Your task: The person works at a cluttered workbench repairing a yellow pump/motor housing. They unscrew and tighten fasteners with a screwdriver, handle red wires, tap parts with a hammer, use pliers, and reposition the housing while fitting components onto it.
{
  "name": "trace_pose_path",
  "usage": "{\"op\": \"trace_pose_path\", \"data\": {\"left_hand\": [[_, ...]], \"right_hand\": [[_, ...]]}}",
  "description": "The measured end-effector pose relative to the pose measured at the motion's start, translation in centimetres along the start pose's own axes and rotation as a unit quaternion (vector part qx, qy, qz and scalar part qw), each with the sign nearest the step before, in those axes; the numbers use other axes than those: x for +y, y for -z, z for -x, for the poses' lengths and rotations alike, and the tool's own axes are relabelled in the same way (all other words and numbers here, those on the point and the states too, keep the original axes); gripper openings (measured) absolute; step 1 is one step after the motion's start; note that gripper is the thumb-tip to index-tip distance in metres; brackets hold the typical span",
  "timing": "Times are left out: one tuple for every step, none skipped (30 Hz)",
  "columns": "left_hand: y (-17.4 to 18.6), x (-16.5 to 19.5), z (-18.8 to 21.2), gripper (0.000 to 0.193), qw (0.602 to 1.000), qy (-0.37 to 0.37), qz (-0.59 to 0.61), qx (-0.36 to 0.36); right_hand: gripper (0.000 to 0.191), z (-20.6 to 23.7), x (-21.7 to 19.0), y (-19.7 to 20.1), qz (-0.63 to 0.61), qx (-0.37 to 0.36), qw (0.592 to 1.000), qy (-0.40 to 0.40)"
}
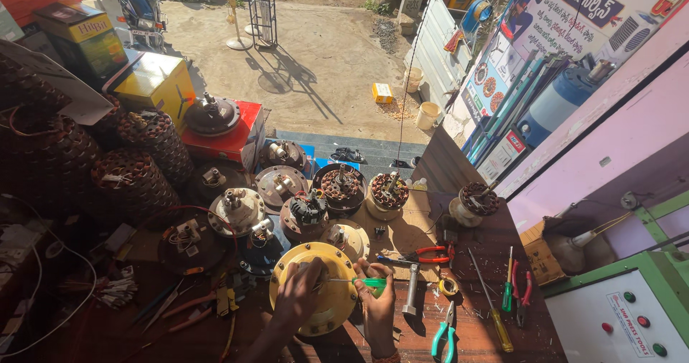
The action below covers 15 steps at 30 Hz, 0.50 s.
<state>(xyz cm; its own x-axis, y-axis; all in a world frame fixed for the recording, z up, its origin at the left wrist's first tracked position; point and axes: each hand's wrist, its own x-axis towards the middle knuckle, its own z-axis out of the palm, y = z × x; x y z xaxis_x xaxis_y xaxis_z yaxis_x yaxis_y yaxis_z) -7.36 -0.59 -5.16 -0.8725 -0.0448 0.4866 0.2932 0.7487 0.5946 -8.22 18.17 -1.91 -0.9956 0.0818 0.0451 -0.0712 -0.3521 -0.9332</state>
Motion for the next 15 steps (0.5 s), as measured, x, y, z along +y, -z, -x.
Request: {"op": "trace_pose_path", "data": {"left_hand": [[0.1, 0.0, 0.0, 0.08, 1.0, 0.015, -0.011, -0.01], [0.1, 0.0, -0.1, 0.077, 1.0, 0.01, 0.002, 0.0], [0.2, 0.0, -0.1, 0.073, 1.0, 0.004, 0.015, 0.01], [0.2, -0.1, -0.1, 0.07, 0.999, -0.003, 0.027, 0.018], [0.3, -0.1, -0.1, 0.071, 0.999, -0.012, 0.033, 0.023], [0.3, -0.2, -0.1, 0.072, 0.999, -0.023, 0.039, 0.026], [0.3, -0.3, -0.1, 0.073, 0.998, -0.034, 0.044, 0.03], [0.3, -0.4, -0.2, 0.073, 0.998, -0.038, 0.048, 0.023], [0.3, -0.5, -0.2, 0.074, 0.998, -0.04, 0.052, 0.015], [0.3, -0.7, -0.1, 0.075, 0.998, -0.039, 0.057, 0.008], [0.3, -0.8, -0.1, 0.075, 0.998, -0.039, 0.053, 0.006], [0.3, -0.9, -0.1, 0.075, 0.998, -0.038, 0.049, 0.005], [0.2, -1.0, -0.1, 0.075, 0.998, -0.038, 0.046, 0.003], [0.2, -1.2, -0.1, 0.076, 0.998, -0.03, 0.046, -0.014], [0.3, -1.2, -0.1, 0.077, 0.998, -0.023, 0.047, -0.032]], "right_hand": [[0.057, 0.0, 0.1, 0.2, -0.057, 0.0, 0.998, -0.041], [0.067, 0.0, 0.2, 0.4, -0.112, 0.0, 0.99, -0.084], [0.06, -0.1, 0.5, 0.4, -0.093, 0.007, 0.993, -0.071], [0.053, -0.1, 0.9, 0.4, -0.076, 0.016, 0.995, -0.058], [0.046, -0.1, 1.2, 0.4, -0.059, 0.026, 0.997, -0.045], [0.045, -0.1, 1.4, 0.4, -0.03, 0.036, 0.998, -0.05], [0.044, 0.0, 1.4, 0.4, -0.002, 0.046, 0.997, -0.055], [0.043, 0.1, 1.4, 0.3, 0.025, 0.055, 0.996, -0.06], [0.045, 0.3, 1.1, 0.2, -0.021, 0.031, 0.998, -0.056], [0.048, 0.6, 0.7, 0.2, -0.065, 0.006, 0.996, -0.055], [0.05, 0.8, 0.2, 0.1, -0.107, -0.02, 0.993, -0.055], [0.055, 1.0, -0.2, -0.2, -0.104, -0.014, 0.994, -0.042], [0.061, 1.1, -0.6, -0.5, -0.102, -0.007, 0.994, -0.03], [0.066, 1.2, -0.9, -0.8, -0.1, 0.001, 0.995, -0.017], [0.061, 1.2, -1.0, -1.0, -0.063, 0.014, 0.998, -0.002]]}}
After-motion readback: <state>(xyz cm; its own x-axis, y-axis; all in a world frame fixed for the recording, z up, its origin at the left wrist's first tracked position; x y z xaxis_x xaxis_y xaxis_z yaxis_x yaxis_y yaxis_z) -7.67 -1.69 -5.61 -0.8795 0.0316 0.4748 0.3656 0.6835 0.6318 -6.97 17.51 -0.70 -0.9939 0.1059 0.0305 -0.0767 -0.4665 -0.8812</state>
